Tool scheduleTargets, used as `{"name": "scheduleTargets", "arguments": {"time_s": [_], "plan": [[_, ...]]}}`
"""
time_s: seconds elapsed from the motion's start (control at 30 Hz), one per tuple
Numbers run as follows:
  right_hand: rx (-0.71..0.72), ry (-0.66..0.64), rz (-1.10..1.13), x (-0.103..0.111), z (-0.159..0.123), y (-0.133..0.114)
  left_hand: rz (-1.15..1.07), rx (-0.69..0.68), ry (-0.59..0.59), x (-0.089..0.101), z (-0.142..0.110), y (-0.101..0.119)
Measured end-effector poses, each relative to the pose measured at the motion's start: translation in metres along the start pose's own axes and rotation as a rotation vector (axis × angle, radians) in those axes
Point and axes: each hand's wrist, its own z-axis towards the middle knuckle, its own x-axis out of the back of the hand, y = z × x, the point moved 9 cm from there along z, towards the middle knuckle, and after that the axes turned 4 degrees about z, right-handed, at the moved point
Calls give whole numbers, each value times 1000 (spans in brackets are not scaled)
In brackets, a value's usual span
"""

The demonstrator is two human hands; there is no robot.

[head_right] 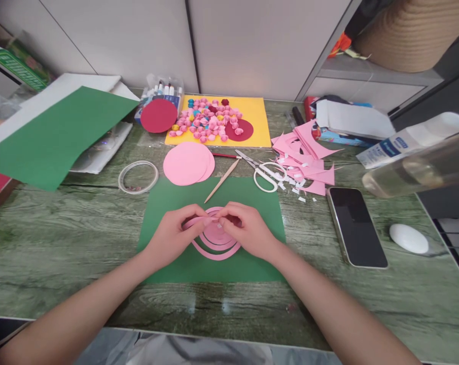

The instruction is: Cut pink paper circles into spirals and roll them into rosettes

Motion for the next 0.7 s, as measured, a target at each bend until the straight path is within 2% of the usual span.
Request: {"name": "scheduleTargets", "arguments": {"time_s": [0.2,0.7], "plan": [[1,15,-25,0,-1,0,21,11,9,-1,0,-3],[-12,32,165,7,-2,5,-39,29,33,7,2,-5]]}}
